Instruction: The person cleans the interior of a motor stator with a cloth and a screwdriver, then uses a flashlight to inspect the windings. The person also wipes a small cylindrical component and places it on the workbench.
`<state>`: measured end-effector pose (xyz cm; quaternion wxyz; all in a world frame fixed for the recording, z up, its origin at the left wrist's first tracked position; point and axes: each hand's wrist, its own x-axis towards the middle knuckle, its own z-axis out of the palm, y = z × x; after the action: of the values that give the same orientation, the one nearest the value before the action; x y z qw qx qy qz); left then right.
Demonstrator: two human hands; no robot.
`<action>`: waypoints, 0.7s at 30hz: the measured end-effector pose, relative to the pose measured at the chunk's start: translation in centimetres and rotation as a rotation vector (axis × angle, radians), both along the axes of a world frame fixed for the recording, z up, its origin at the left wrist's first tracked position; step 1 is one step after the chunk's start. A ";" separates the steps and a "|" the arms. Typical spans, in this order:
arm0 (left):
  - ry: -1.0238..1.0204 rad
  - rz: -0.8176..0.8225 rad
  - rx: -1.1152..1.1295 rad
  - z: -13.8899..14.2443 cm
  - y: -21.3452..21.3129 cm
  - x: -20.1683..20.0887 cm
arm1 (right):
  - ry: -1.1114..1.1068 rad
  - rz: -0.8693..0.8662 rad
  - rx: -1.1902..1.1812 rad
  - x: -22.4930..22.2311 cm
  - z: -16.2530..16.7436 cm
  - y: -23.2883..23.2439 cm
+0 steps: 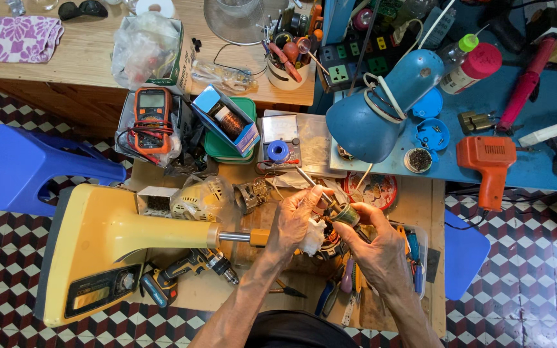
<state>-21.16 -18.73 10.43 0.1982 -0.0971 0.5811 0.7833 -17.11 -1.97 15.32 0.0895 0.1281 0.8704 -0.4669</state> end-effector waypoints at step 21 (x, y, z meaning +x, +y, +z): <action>-0.103 0.013 -0.509 -3.8 -8.7 5.9 | 0.000 -0.523 -0.899 8.2 -5.7 4.7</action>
<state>-15.25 -27.38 6.67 0.1918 -0.1874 0.7478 0.6073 -8.95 2.77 9.67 0.0159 0.2900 0.5228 -0.8014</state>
